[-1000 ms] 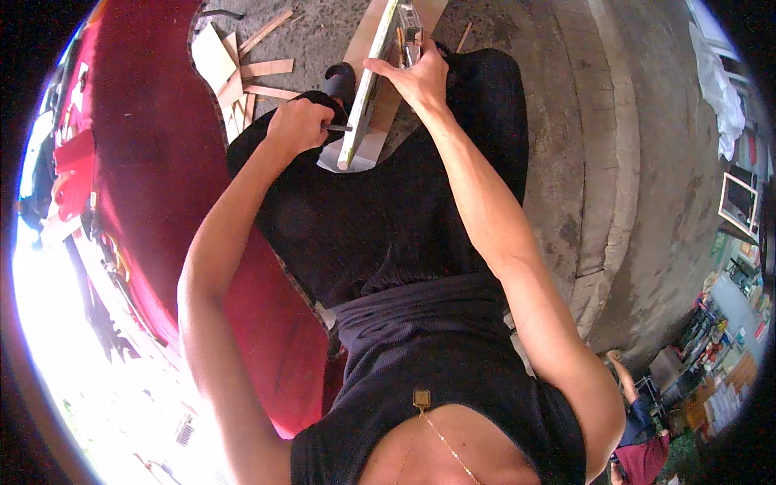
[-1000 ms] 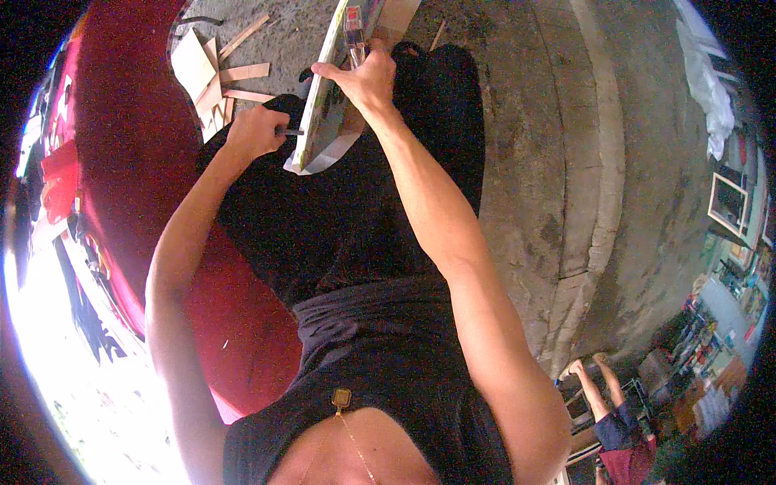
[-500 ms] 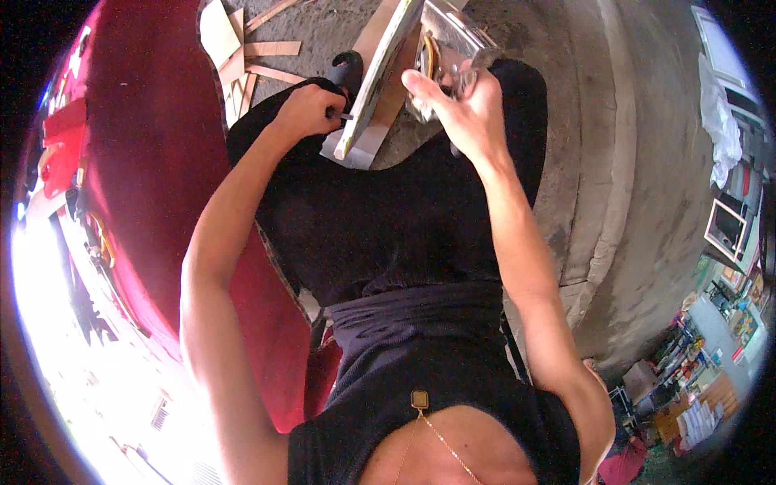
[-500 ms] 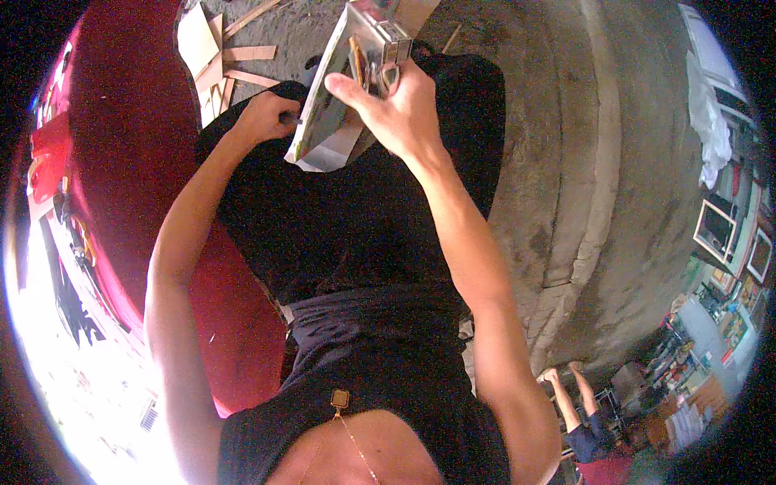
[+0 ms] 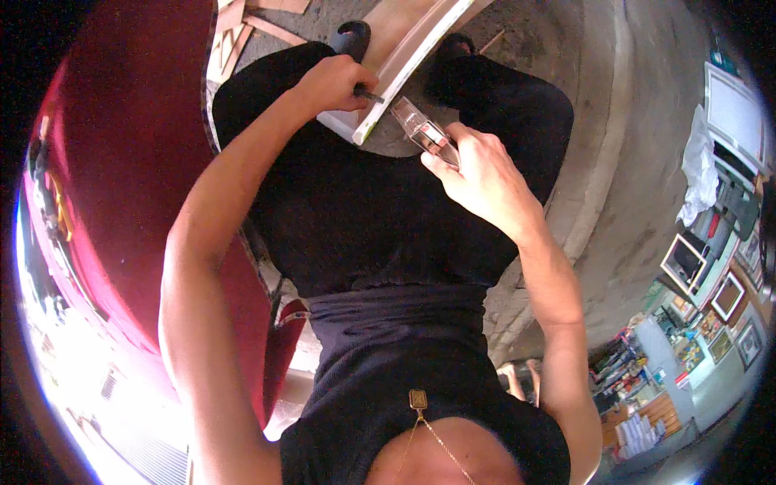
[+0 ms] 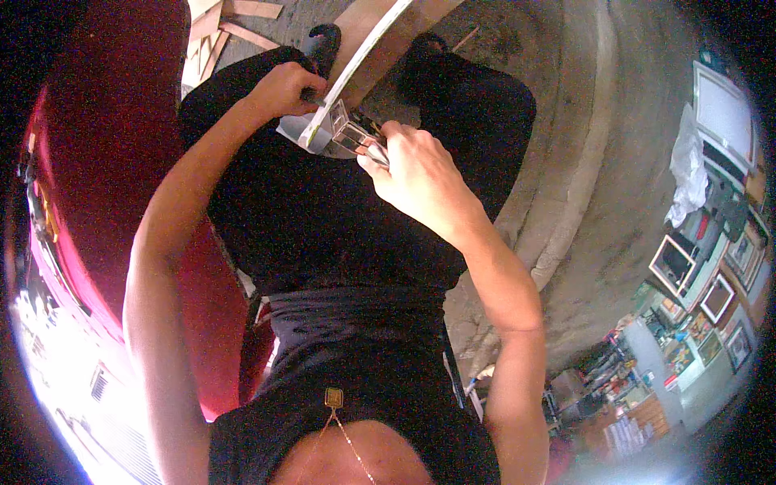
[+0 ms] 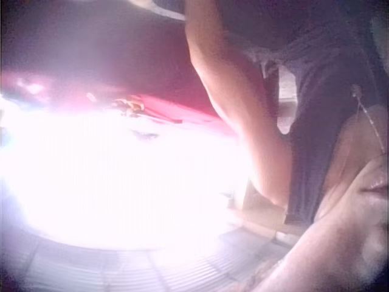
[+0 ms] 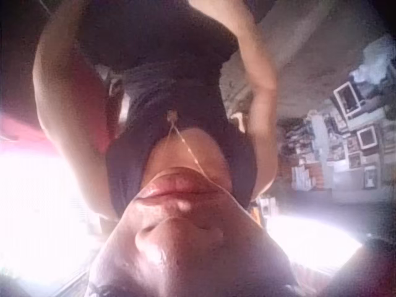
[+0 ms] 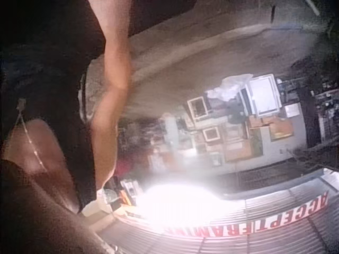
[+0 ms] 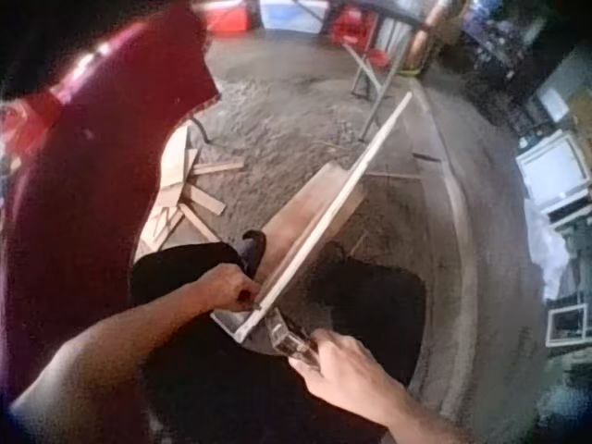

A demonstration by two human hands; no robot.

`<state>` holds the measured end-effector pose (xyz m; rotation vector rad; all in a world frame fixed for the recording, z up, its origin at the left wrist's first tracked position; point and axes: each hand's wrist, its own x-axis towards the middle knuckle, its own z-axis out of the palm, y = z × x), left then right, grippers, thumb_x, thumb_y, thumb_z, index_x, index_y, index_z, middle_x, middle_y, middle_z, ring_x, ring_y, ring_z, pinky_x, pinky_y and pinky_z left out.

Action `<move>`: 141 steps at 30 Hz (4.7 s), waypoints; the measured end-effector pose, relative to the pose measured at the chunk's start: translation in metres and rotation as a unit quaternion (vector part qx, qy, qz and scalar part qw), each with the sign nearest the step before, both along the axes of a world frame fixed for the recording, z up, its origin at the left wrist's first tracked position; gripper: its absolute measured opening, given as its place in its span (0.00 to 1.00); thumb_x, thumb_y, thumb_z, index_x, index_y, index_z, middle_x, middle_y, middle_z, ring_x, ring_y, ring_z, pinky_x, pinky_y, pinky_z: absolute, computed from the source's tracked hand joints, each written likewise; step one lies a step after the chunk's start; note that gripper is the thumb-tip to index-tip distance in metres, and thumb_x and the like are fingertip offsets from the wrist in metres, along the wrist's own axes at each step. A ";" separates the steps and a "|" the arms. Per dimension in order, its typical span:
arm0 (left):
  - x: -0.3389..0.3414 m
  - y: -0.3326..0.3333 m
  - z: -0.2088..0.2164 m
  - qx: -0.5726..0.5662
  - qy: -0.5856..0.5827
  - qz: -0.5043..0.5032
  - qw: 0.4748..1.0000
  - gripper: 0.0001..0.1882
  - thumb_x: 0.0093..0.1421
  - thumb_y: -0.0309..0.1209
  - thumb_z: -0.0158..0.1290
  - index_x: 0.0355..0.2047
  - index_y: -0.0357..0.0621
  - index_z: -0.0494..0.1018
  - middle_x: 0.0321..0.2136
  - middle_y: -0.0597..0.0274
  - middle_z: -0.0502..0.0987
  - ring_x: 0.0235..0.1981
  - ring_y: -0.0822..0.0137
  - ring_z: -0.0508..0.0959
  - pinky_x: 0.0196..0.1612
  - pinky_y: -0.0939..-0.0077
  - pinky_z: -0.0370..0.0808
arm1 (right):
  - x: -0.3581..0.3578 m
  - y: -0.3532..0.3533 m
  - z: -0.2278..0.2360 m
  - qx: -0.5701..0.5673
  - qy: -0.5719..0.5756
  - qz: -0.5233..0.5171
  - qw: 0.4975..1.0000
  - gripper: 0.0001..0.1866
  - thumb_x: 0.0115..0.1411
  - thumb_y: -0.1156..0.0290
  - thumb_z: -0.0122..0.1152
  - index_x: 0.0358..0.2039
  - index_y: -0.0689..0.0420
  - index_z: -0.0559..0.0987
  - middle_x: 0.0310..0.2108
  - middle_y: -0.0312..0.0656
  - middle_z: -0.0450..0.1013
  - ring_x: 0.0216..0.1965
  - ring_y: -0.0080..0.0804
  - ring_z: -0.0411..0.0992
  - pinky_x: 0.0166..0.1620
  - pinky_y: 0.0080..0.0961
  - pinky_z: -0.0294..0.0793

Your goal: The person sits on the floor and uses a hammer to drive nails into a wooden frame, securing its joints. They repeatedly position the frame on their lap, tap the nails, and adjust the piece to continue fastening.

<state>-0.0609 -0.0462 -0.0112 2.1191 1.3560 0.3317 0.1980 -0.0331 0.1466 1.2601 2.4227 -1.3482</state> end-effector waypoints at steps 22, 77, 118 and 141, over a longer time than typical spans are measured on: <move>0.007 0.001 -0.006 -0.020 -0.027 0.020 0.999 0.11 0.38 0.32 0.63 0.22 0.46 0.74 0.20 0.57 0.77 0.27 0.51 0.78 0.30 0.57 0.73 | -0.017 0.004 -0.010 0.014 -0.063 0.040 0.997 0.14 0.56 0.66 0.62 0.25 0.66 0.73 0.21 0.60 0.73 0.27 0.58 0.75 0.31 0.45 0.74; 0.009 0.003 -0.006 -0.031 -0.038 0.035 0.998 0.10 0.39 0.33 0.61 0.20 0.44 0.72 0.19 0.55 0.75 0.24 0.51 0.77 0.29 0.58 0.72 | -0.033 0.011 -0.011 0.012 -0.124 0.070 0.990 0.26 0.57 0.48 0.60 0.25 0.64 0.74 0.13 0.41 0.69 0.17 0.28 0.71 0.24 0.30 0.70; -0.002 -0.009 0.097 0.006 0.220 -0.066 0.973 0.12 0.52 0.39 0.58 0.29 0.44 0.78 0.24 0.54 0.74 0.28 0.51 0.78 0.33 0.57 0.76 | -0.028 0.041 -0.092 -0.038 0.158 -0.386 0.908 0.47 0.31 0.46 0.79 0.46 0.66 0.73 0.42 0.52 0.76 0.44 0.39 0.76 0.51 0.31 0.73; 0.022 -0.005 0.127 -0.010 0.391 -0.140 0.910 0.09 0.52 0.36 0.58 0.26 0.44 0.77 0.27 0.56 0.76 0.29 0.55 0.79 0.33 0.59 0.77 | -0.027 0.046 -0.115 -0.016 0.171 -0.370 0.913 0.50 0.28 0.41 0.79 0.43 0.69 0.74 0.40 0.56 0.76 0.43 0.44 0.76 0.50 0.31 0.74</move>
